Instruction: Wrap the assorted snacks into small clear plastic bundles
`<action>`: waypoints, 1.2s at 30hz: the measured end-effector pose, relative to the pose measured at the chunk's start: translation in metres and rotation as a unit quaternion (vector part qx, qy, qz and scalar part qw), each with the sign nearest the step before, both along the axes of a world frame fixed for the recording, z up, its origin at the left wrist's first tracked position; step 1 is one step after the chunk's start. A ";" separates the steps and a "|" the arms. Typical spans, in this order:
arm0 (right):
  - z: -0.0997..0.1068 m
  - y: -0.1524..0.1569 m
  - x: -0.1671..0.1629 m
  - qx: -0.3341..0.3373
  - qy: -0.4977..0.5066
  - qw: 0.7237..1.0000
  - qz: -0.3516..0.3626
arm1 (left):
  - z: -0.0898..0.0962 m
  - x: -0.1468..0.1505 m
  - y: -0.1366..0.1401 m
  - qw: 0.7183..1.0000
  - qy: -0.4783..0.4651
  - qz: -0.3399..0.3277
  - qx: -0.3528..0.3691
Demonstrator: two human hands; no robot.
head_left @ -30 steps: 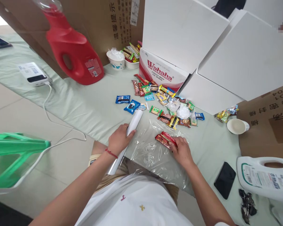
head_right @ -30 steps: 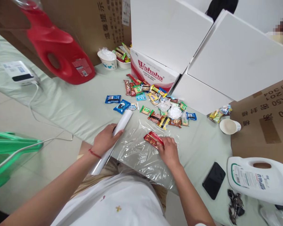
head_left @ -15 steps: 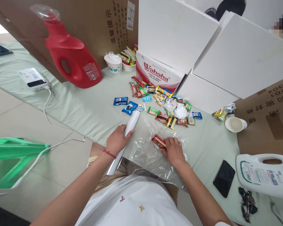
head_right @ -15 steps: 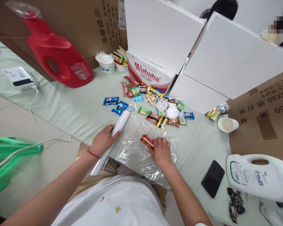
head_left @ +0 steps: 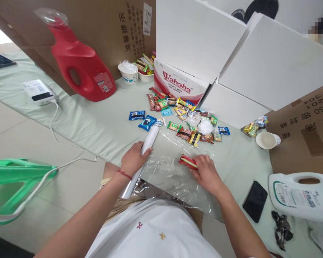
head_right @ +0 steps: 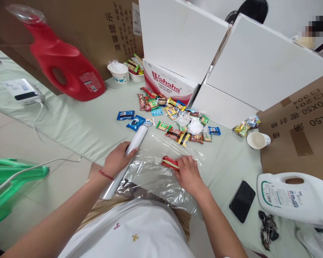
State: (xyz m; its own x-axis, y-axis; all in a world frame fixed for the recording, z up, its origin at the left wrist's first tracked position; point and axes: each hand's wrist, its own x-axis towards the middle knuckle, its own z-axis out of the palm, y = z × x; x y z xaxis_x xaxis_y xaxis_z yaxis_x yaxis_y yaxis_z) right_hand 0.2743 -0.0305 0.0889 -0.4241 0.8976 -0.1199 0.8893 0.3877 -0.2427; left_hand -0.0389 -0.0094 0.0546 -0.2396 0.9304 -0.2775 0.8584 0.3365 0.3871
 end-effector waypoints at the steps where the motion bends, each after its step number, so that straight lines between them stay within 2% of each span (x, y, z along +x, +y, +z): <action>1: -0.001 -0.002 -0.007 -0.009 -0.004 1.000 0.015 | 0.000 0.000 0.000 1.000 0.002 0.000 0.000; 5: -0.021 -0.008 -0.027 -0.015 -0.026 0.999 0.024 | -0.001 0.000 0.000 1.000 0.004 -0.006 0.002; 8: -0.032 -0.013 -0.027 -0.007 -0.024 1.000 0.018 | 0.000 0.000 -0.001 1.000 0.005 -0.006 -0.002; 11: -0.028 -0.010 -0.016 -0.025 0.007 0.999 0.027 | 0.002 0.001 -0.001 1.000 0.005 -0.004 -0.003; 13: -0.019 0.004 -0.011 -0.041 0.044 0.997 0.041 | 0.002 0.001 -0.001 1.000 0.005 -0.003 -0.003; 16: -0.003 0.047 -0.022 -0.033 0.073 0.996 0.043 | 0.000 0.000 -0.001 1.000 0.003 -0.008 -0.003; 18: 0.006 0.087 -0.052 -0.021 0.058 0.997 0.040 | -0.002 -0.001 -0.001 1.000 0.003 -0.010 -0.002; 21: 0.012 0.155 -0.125 0.007 0.013 0.998 0.066 | -0.006 -0.003 -0.003 1.000 0.001 -0.014 0.007; 24: 0.009 0.221 -0.207 0.059 -0.005 0.996 0.072 | -0.008 -0.005 -0.004 1.000 -0.007 -0.023 0.016; 26: 0.003 0.259 -0.250 0.084 -0.036 0.995 0.051 | -0.008 -0.005 -0.004 0.999 -0.011 -0.029 0.013; 28: -0.006 0.289 -0.277 0.069 -0.086 0.994 0.006 | -0.007 -0.006 -0.004 0.999 -0.013 -0.030 0.009; 32: -0.024 0.317 -0.291 0.040 -0.136 0.988 -0.063 | -0.007 -0.007 -0.004 0.999 -0.020 -0.026 0.008; 36: -0.031 0.310 -0.278 0.024 -0.118 0.990 -0.067 | -0.009 -0.008 -0.005 0.999 -0.018 -0.029 0.012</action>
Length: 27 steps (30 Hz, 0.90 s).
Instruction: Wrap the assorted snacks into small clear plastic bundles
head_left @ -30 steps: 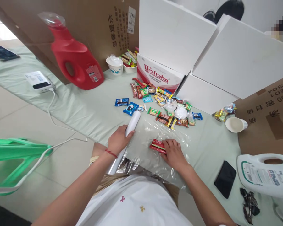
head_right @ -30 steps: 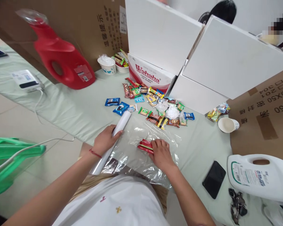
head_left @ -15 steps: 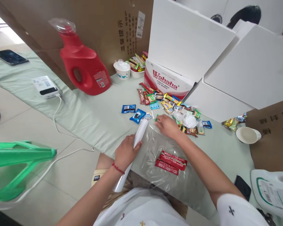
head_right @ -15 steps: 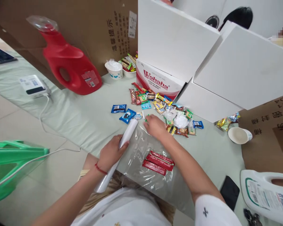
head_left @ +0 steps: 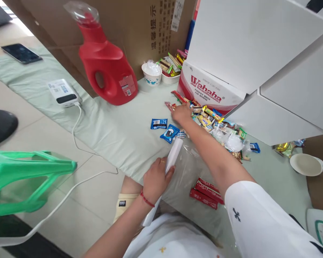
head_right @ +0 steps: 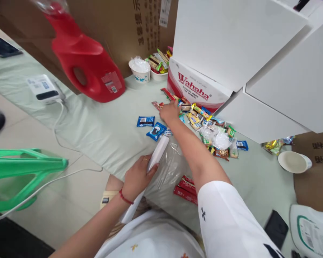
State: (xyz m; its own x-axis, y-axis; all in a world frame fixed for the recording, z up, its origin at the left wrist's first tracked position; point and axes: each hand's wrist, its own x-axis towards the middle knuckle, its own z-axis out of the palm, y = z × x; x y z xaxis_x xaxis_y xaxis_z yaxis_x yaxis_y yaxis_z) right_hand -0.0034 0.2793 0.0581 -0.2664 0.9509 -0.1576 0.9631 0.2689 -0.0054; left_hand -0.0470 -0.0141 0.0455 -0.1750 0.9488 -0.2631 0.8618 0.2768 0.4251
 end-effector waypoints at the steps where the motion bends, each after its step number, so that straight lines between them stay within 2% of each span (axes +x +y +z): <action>1: 0.002 -0.005 0.006 0.004 0.006 1.000 0.012 | -0.001 0.000 0.000 1.000 0.003 -0.002 0.001; 6: 0.026 -0.030 0.048 0.093 0.036 0.985 0.144 | -0.003 0.001 0.002 1.000 0.022 -0.001 0.006; 8: 0.037 -0.040 0.065 0.077 0.034 0.986 0.146 | -0.001 0.002 0.002 1.000 0.025 0.001 0.001; 11: 0.044 -0.054 0.080 0.044 0.036 0.993 0.100 | 0.002 0.003 0.003 1.000 0.018 0.007 -0.007; 14: 0.039 -0.063 0.077 0.054 0.047 0.994 0.079 | 0.004 0.004 0.003 1.000 0.015 0.011 0.001; 18: 0.019 -0.061 0.056 0.095 0.051 0.992 0.060 | 0.002 0.005 0.002 1.000 0.012 0.017 0.008; 22: 0.004 -0.043 0.037 0.065 0.024 0.996 0.055 | 0.001 0.004 0.001 1.000 0.000 0.021 0.004; 27: 0.002 -0.021 0.033 0.012 0.019 1.000 0.007 | 0.002 0.001 0.000 1.000 -0.016 0.020 0.004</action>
State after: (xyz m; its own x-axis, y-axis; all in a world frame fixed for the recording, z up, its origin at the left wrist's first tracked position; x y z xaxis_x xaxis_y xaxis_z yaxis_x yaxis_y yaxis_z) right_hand 0.0291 0.2583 0.0604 -0.2860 0.9501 -0.1246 0.9582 0.2838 -0.0351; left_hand -0.0462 -0.0139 0.0477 -0.2041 0.9435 -0.2609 0.8359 0.3067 0.4551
